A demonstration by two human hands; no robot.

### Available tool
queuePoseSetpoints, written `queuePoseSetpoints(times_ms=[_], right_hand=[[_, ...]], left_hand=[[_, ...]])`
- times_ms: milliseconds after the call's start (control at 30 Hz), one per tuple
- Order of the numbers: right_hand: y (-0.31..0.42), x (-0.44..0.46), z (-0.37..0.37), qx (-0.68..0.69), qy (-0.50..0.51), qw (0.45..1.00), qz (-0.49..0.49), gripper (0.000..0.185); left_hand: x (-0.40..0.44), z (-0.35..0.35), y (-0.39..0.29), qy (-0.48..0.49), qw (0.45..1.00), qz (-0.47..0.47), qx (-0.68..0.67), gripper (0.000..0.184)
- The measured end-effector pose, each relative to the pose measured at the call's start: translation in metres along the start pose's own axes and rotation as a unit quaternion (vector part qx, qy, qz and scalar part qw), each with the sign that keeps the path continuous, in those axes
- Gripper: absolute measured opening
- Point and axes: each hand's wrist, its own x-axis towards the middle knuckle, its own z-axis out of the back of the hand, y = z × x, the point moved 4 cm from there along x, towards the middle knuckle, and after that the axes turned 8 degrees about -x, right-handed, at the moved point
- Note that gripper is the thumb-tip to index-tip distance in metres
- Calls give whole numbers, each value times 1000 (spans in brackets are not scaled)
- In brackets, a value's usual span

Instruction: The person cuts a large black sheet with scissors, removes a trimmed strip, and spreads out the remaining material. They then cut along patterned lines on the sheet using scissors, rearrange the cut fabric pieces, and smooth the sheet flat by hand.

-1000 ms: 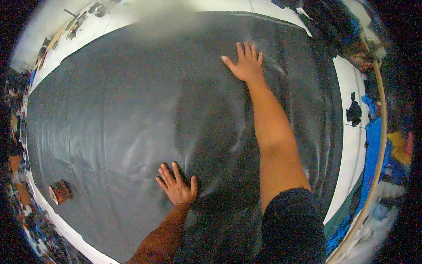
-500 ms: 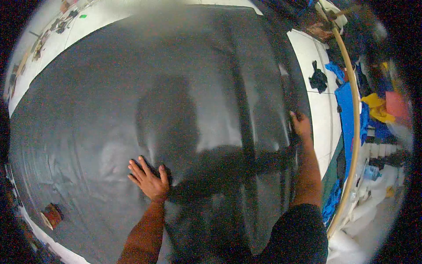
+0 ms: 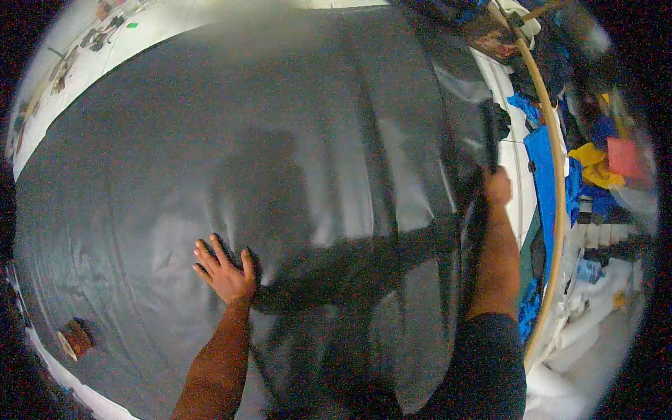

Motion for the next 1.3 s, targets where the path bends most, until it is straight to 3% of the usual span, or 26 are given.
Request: queuePoseSetpoints(times_ms=[67,100,133,167,233,300,367,400,467,500,533,667,767,833,867,933,1133,1200,1300], right_hand=[[-44,19,21,-70,-85,994,-21,52],[-55,21,35,-123,-178,975,-46,54],[-51,17,57,-194,-159,964,-83,55],[-65,27,60,-219,-223,946,-83,57],[-62,33,71,-204,-228,943,-132,63],[-17,14,90,-212,-484,849,1,65],[78,-44,113,-4,-423,887,186,67],[124,-80,103,31,-375,893,248,66],[209,-159,72,116,-181,892,397,76],[247,-194,70,78,-109,881,454,83],[272,-207,30,161,-117,857,476,85],[331,-213,-24,171,-24,897,408,82],[333,-206,-20,160,-16,902,401,80],[342,-194,-6,136,101,917,360,79],[354,-187,-6,141,98,915,365,79],[382,-168,6,242,-126,894,355,81],[424,-162,-11,159,-81,911,372,77],[421,-162,-5,127,-103,902,399,77],[398,-192,4,189,-146,861,449,68]], left_hand=[[-1,1,-2,-9,1000,7,-11,76],[-2,1,-1,-10,1000,8,-10,76],[-2,-1,0,-8,1000,8,-3,76],[-1,-1,1,-7,1000,7,3,76],[-1,-2,1,-8,1000,7,5,76],[-2,-1,-2,-8,1000,4,0,77],[0,2,-4,-9,1000,10,-4,77],[-1,3,-4,-10,1000,11,-2,77],[0,2,-4,-1,1000,10,1,77],[-1,1,-3,-1,1000,9,4,77],[0,0,-2,3,1000,10,5,77],[-1,-4,1,-4,1000,0,7,77],[0,1,-3,-3,1000,6,-16,76],[0,1,-3,-1,1000,6,-16,76],[0,1,-1,3,1000,2,-11,76],[0,0,1,2,1000,4,-10,77],[2,1,2,22,999,9,-32,79],[0,3,-1,33,999,18,-30,79],[3,8,1,50,998,20,-29,81]])
